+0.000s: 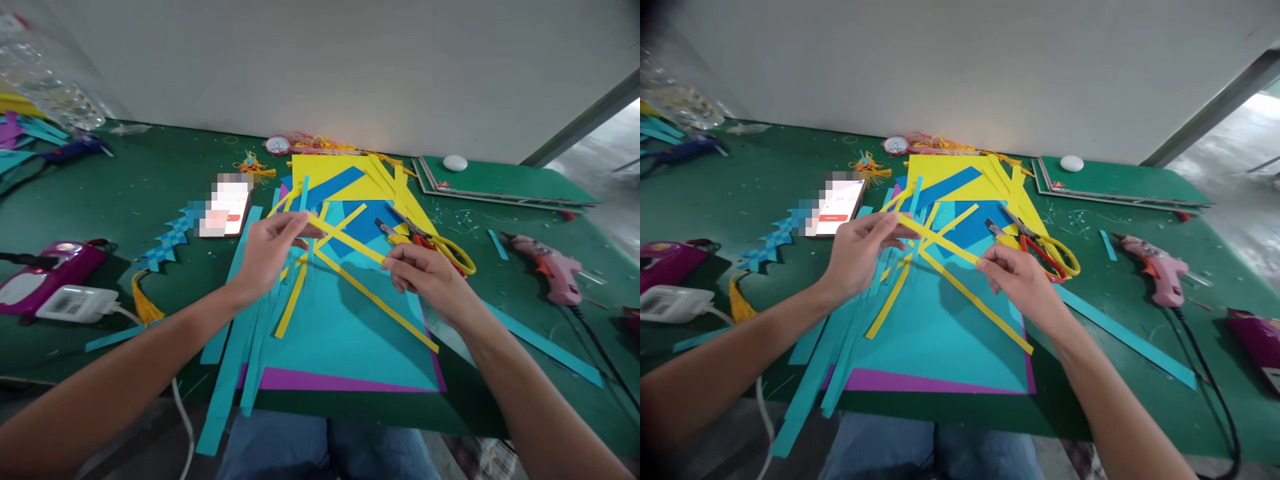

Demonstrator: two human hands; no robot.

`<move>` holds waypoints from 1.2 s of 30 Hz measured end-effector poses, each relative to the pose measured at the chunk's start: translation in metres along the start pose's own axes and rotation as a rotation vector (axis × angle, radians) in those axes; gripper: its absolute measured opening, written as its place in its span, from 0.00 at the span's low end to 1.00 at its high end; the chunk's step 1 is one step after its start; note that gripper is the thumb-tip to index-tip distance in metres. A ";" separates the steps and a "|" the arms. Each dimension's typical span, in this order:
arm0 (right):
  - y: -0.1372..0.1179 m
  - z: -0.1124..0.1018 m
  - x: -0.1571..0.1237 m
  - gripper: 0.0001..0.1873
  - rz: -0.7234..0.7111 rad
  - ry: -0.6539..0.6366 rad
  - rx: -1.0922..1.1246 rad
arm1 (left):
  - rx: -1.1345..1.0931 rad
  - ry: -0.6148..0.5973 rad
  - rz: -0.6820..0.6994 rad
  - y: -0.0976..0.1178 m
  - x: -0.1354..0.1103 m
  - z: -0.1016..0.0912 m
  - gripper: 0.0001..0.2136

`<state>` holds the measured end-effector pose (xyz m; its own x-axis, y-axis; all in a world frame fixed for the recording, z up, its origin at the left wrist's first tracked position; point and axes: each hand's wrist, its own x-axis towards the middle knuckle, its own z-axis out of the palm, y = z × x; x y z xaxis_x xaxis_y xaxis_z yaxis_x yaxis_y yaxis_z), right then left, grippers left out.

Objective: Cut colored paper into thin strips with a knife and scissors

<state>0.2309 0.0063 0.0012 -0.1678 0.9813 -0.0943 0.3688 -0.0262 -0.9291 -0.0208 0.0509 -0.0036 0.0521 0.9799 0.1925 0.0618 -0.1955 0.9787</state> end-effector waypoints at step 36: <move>-0.013 0.010 -0.014 0.13 0.140 -0.247 -0.710 | 1.103 -0.350 0.351 -0.016 0.000 -0.007 0.05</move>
<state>0.2195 -0.0086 0.0115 -0.2453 0.9044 -0.3490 0.8869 0.0640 -0.4576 -0.0284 0.0539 -0.0189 0.4933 0.8365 0.2387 0.7984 -0.5443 0.2573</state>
